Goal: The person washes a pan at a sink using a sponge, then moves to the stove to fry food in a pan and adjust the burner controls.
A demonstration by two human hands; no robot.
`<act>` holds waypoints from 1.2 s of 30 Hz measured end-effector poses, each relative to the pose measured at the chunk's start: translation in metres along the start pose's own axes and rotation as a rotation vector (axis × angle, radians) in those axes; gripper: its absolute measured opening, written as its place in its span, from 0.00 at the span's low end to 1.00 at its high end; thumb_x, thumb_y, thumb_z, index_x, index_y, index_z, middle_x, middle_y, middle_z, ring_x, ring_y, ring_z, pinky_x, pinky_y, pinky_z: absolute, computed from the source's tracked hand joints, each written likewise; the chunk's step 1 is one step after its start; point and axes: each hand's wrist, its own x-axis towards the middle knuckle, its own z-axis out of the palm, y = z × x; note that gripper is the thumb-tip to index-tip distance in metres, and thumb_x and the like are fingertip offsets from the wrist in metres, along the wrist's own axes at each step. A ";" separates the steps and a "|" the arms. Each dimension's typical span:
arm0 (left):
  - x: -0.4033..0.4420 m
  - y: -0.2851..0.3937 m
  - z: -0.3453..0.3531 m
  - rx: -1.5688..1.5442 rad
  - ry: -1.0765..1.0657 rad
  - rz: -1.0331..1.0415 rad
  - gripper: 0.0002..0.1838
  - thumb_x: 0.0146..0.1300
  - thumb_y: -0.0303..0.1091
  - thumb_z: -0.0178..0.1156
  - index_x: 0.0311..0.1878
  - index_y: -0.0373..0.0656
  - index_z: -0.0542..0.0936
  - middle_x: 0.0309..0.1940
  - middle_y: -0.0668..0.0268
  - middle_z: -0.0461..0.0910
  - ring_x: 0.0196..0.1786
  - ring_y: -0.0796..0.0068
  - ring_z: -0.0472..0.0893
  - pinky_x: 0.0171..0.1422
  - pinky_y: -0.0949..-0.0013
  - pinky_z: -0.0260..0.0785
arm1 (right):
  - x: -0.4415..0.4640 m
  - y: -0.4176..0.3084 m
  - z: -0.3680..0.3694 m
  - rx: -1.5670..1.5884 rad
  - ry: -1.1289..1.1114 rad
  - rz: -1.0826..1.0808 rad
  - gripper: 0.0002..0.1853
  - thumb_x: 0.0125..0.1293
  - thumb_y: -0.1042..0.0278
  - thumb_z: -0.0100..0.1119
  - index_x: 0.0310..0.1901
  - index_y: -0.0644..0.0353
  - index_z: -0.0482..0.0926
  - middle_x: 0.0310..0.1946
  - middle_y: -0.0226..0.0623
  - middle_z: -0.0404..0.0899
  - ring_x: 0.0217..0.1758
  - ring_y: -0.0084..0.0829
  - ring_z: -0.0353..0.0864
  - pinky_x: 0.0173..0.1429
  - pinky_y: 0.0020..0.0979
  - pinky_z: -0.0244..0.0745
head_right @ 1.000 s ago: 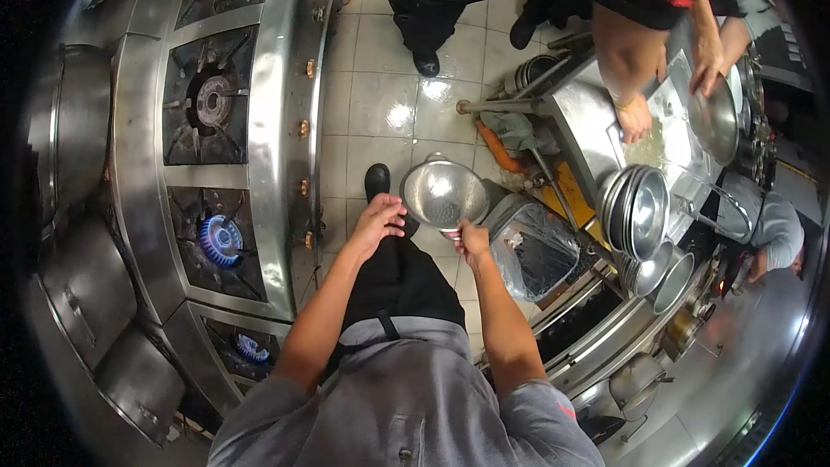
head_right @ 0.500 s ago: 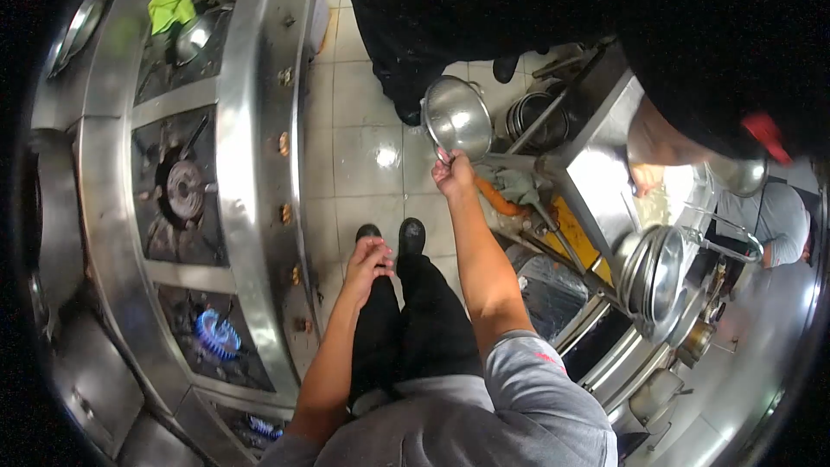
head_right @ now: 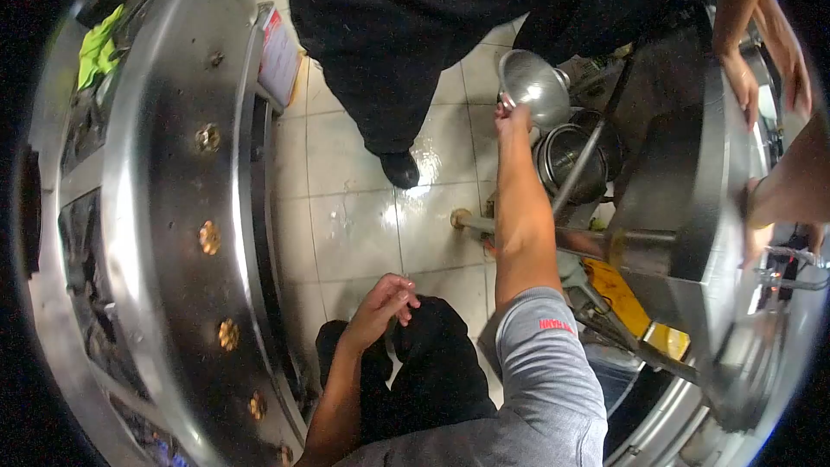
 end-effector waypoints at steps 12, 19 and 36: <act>0.043 -0.010 -0.064 0.261 -0.182 0.105 0.19 0.67 0.31 0.62 0.58 0.43 0.70 0.45 0.66 0.77 0.45 0.80 0.75 0.53 0.72 0.68 | 0.048 -0.058 0.013 0.496 0.234 -0.594 0.33 0.74 0.47 0.40 0.66 0.71 0.58 0.61 0.56 0.69 0.53 0.46 0.78 0.47 0.37 0.81; 0.036 -0.002 -0.014 0.361 -0.135 -0.133 0.19 0.67 0.37 0.63 0.57 0.40 0.72 0.41 0.68 0.77 0.39 0.82 0.75 0.43 0.75 0.69 | -0.059 0.056 0.020 0.545 -0.234 -0.164 0.40 0.74 0.40 0.43 0.67 0.75 0.56 0.62 0.49 0.68 0.56 0.40 0.74 0.62 0.38 0.73; -0.247 0.284 0.287 0.580 0.197 0.057 0.44 0.53 0.35 0.75 0.70 0.43 0.61 0.26 0.68 0.80 0.31 0.78 0.77 0.45 0.71 0.72 | -0.661 -0.097 -0.242 -1.019 -0.400 0.421 0.16 0.71 0.64 0.51 0.55 0.64 0.74 0.38 0.40 0.84 0.30 0.28 0.84 0.30 0.31 0.80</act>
